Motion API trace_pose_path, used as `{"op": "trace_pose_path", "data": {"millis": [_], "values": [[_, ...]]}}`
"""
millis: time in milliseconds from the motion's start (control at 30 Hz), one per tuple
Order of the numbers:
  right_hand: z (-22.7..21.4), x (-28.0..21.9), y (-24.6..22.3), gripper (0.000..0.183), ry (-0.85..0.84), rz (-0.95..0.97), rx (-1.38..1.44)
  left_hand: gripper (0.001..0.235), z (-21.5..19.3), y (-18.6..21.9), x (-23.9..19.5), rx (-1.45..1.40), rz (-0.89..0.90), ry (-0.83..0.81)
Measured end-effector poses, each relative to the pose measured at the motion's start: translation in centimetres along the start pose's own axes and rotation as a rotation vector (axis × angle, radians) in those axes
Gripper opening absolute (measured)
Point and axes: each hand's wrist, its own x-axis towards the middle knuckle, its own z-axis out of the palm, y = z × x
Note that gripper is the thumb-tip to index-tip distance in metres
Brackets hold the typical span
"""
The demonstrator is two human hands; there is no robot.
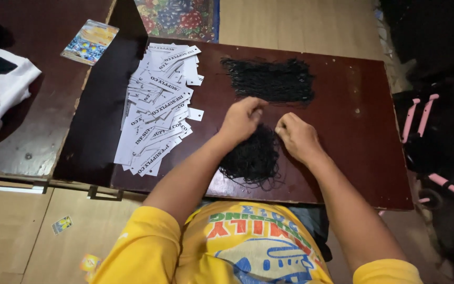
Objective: The person sits at a table and repeatedly picks up small black fibrous pieces from a pile, separates them by hand, and places them into a second pile. The task involves continuous manual sorting of the material without using tools.
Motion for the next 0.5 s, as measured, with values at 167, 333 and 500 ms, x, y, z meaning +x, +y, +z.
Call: {"op": "trace_pose_path", "data": {"millis": [167, 333, 500], "values": [[1.7, 0.6, 0.6, 0.007, 0.269, 0.203, 0.644, 0.028, 0.8, 1.0, -1.4, -0.027, -0.161, -0.137], [3.2, 0.7, 1.6, 0.017, 0.33, 0.272, 0.791, 0.041, 0.1, 2.0, -2.1, 0.012, -0.059, -0.09], [1.3, -0.3, -1.5, 0.014, 0.44, 0.022, 0.453, 0.064, 1.1, 1.4, -2.5, 0.208, 0.149, -0.076]]}}
